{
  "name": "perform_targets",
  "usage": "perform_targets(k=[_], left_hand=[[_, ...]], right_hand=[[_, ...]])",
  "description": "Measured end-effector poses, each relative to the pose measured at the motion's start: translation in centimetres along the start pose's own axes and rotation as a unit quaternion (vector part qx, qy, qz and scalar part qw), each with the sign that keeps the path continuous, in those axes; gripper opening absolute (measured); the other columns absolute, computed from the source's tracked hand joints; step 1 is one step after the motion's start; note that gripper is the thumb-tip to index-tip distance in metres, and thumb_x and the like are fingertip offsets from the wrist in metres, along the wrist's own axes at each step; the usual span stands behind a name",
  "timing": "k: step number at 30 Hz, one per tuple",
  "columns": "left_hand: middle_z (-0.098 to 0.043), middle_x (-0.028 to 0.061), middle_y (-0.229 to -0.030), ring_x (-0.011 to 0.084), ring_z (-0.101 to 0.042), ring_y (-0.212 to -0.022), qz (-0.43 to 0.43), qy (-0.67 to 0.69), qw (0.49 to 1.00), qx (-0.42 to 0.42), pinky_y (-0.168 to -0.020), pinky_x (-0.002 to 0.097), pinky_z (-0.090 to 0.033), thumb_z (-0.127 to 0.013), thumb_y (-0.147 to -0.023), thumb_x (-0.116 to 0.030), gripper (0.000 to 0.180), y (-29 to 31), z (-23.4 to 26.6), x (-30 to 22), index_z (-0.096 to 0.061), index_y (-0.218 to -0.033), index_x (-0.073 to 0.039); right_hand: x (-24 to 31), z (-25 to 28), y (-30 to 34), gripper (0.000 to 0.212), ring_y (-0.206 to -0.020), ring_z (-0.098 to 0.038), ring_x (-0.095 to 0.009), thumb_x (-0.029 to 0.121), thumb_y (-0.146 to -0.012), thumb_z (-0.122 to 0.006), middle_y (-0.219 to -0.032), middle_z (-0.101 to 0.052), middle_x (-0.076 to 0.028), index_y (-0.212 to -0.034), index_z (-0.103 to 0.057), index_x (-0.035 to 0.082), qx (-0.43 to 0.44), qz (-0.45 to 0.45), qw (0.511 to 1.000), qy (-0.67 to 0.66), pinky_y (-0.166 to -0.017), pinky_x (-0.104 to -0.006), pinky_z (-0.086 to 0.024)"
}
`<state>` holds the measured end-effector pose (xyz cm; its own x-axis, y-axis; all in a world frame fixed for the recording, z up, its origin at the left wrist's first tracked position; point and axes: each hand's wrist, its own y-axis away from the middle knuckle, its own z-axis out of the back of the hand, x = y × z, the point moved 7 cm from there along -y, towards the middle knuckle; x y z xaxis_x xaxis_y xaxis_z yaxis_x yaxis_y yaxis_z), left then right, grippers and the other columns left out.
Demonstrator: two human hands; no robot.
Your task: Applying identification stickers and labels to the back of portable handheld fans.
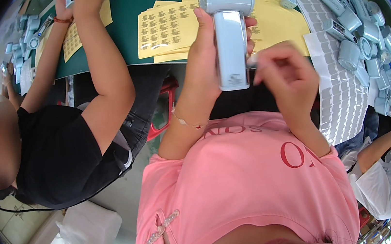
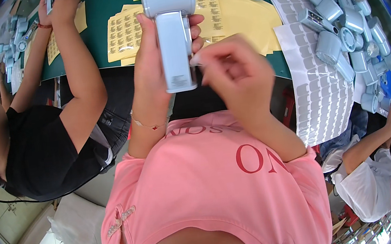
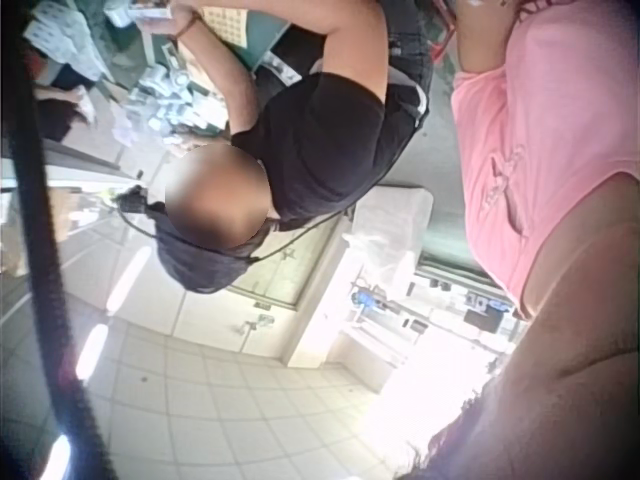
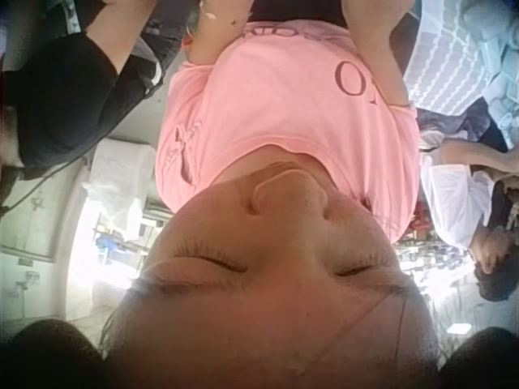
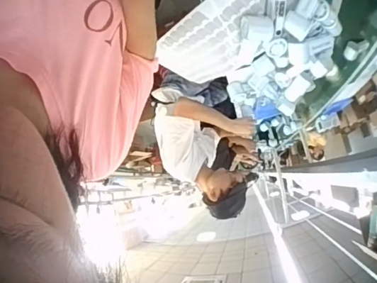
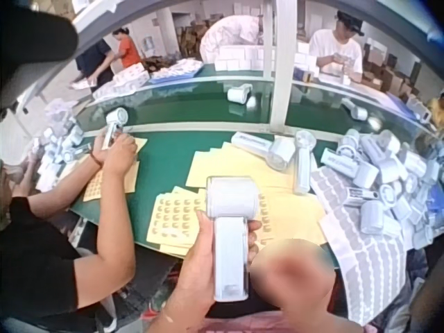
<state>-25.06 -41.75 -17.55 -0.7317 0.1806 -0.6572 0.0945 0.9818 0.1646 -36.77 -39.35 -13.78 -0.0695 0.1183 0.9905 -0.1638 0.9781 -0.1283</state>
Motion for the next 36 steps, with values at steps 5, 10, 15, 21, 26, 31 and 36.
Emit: perform_targets(k=[5,10,15,21,26,31,36], left_hand=[[-0.056,0.0074,-0.081,0.0135,-0.054,-0.065,0.043,-0.001,0.999,0.023,-0.056,0.026,-0.047,-0.024,-0.087,-0.062,0.072,-0.9,0.8,-0.6,-0.052,-0.105,0.002],[-0.059,0.0101,-0.07,0.0159,-0.059,-0.057,-0.079,-0.257,0.96,-0.081,-0.053,0.028,-0.05,-0.032,-0.088,-0.058,0.065,-4.5,3.4,-5.9,-0.055,-0.095,0.003],[-0.064,0.0139,-0.069,0.0236,-0.063,-0.062,-0.198,-0.525,0.793,-0.237,-0.061,0.0351,-0.048,-0.023,-0.093,-0.049,0.065,-11.7,11.9,-15.8,-0.062,-0.081,0.002],[-0.062,0.0225,-0.084,0.0376,-0.06,-0.081,-0.196,-0.786,0.461,-0.361,-0.07,0.0466,-0.047,-0.024,-0.091,-0.05,0.063,-15.1,17.1,-20.2,-0.063,-0.085,0.0],[-0.064,0.0192,-0.078,0.0355,-0.062,-0.073,-0.16,-0.822,0.385,-0.388,-0.062,0.0444,-0.049,-0.027,-0.089,-0.054,0.063,-15.1,17.4,-21.9,-0.062,-0.08,-0.002],[-0.064,0.0163,-0.083,0.0306,-0.064,-0.075,-0.118,-0.835,0.32,-0.432,-0.06,0.0428,-0.049,-0.036,-0.086,-0.056,0.058,-15.1,14.1,-20.2,-0.062,-0.081,-0.004],[-0.048,0.016,-0.121,0.0297,-0.043,-0.116,-0.447,-0.818,0.309,-0.189,-0.09,0.0394,-0.04,-0.071,-0.068,-0.019,0.044,-16.5,1.6,-15.0,-0.055,-0.106,-0.005]], right_hand=[[0.9,1.9,-0.4,0.007,-0.066,-0.057,-0.014,-0.006,-0.081,-0.054,-0.084,-0.054,-0.009,-0.088,-0.055,-0.006,-0.065,0.081,0.994,0.042,-0.059,-0.0219,-0.044],[0.8,3.0,-0.6,0.01,-0.067,-0.056,-0.015,-0.001,-0.083,-0.055,-0.089,-0.054,-0.011,-0.091,-0.057,-0.007,-0.029,0.055,0.998,-0.002,-0.062,-0.0243,-0.047],[-1.2,4.9,-0.6,0.01,-0.07,-0.055,-0.013,-0.003,-0.083,-0.054,-0.09,-0.054,-0.01,-0.092,-0.058,-0.007,-0.005,0.043,0.999,-0.007,-0.061,-0.0232,-0.049],[-2.5,7.2,-0.2,0.01,-0.071,-0.055,-0.012,-0.001,-0.084,-0.055,-0.09,-0.054,-0.01,-0.091,-0.059,-0.006,-0.03,-0.016,0.999,-0.025,-0.061,-0.0226,-0.048],[-3.1,8.3,-0.5,0.01,-0.071,-0.055,-0.011,-0.001,-0.084,-0.055,-0.089,-0.053,-0.008,-0.091,-0.059,-0.005,-0.034,-0.024,0.998,-0.046,-0.063,-0.0215,-0.047],[-3.4,9.7,0.1,0.009,-0.07,-0.055,-0.011,-0.002,-0.083,-0.054,-0.089,-0.053,-0.007,-0.091,-0.059,-0.005,-0.039,-0.027,0.997,-0.062,-0.064,-0.0212,-0.047],[-3.2,11.5,0.9,0.011,-0.07,-0.055,-0.011,-0.004,-0.083,-0.054,-0.087,-0.053,-0.007,-0.092,-0.059,-0.005,-0.065,-0.027,0.997,-0.043,-0.064,-0.0207,-0.047]])
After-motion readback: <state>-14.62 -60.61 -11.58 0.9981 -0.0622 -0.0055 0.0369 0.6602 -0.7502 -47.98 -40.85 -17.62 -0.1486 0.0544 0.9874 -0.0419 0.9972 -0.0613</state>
